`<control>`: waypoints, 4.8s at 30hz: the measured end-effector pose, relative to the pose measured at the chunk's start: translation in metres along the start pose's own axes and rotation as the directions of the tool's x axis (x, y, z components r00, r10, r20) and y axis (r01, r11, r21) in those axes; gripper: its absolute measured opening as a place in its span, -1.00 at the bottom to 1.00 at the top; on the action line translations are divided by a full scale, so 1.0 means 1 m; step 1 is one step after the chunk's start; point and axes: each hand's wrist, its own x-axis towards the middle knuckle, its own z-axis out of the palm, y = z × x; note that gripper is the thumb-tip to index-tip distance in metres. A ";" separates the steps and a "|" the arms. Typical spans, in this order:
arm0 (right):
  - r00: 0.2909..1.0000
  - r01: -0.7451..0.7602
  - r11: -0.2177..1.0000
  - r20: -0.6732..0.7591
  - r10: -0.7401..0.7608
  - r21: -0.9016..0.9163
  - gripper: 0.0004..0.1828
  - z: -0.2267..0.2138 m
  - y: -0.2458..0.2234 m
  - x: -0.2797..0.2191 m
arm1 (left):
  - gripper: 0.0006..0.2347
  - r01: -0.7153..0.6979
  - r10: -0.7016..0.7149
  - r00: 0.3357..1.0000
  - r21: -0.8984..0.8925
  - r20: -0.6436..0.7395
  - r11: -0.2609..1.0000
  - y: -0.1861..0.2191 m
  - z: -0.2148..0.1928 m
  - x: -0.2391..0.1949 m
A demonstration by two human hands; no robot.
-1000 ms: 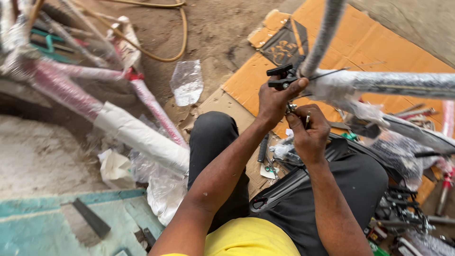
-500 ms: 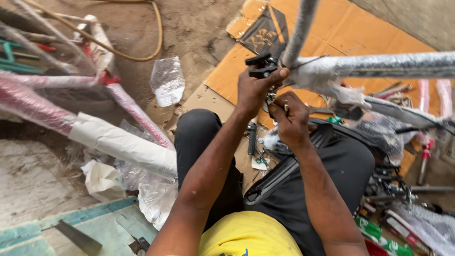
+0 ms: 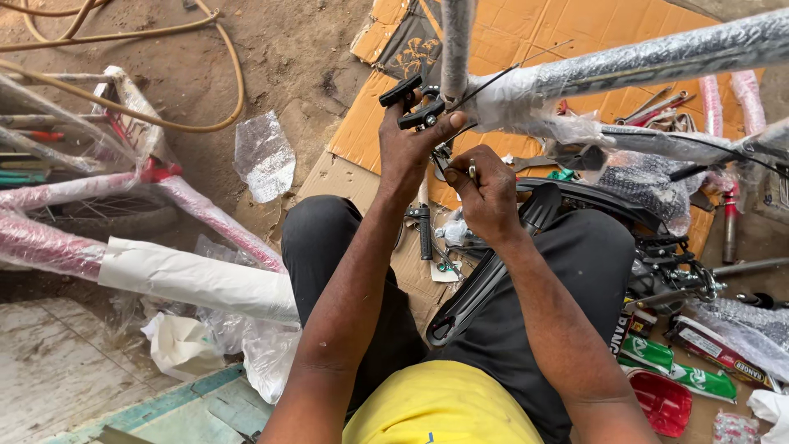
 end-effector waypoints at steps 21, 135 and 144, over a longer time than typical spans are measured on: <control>0.965 0.253 0.896 0.023 -0.262 -0.364 -0.76 -0.004 0.018 0.011 | -0.27 -0.095 0.130 0.991 0.541 -0.026 0.836 -0.011 0.006 0.008; 0.793 -0.267 0.860 -0.407 0.453 0.436 -0.59 -0.023 0.113 0.069 | -0.50 -0.094 0.069 0.995 -0.610 -0.065 0.787 0.020 -0.041 0.050; 0.926 -0.235 0.900 -0.199 0.322 0.366 -0.85 0.017 0.124 0.074 | -0.44 -0.039 -0.179 0.947 -0.648 -0.267 0.760 -0.001 -0.057 0.040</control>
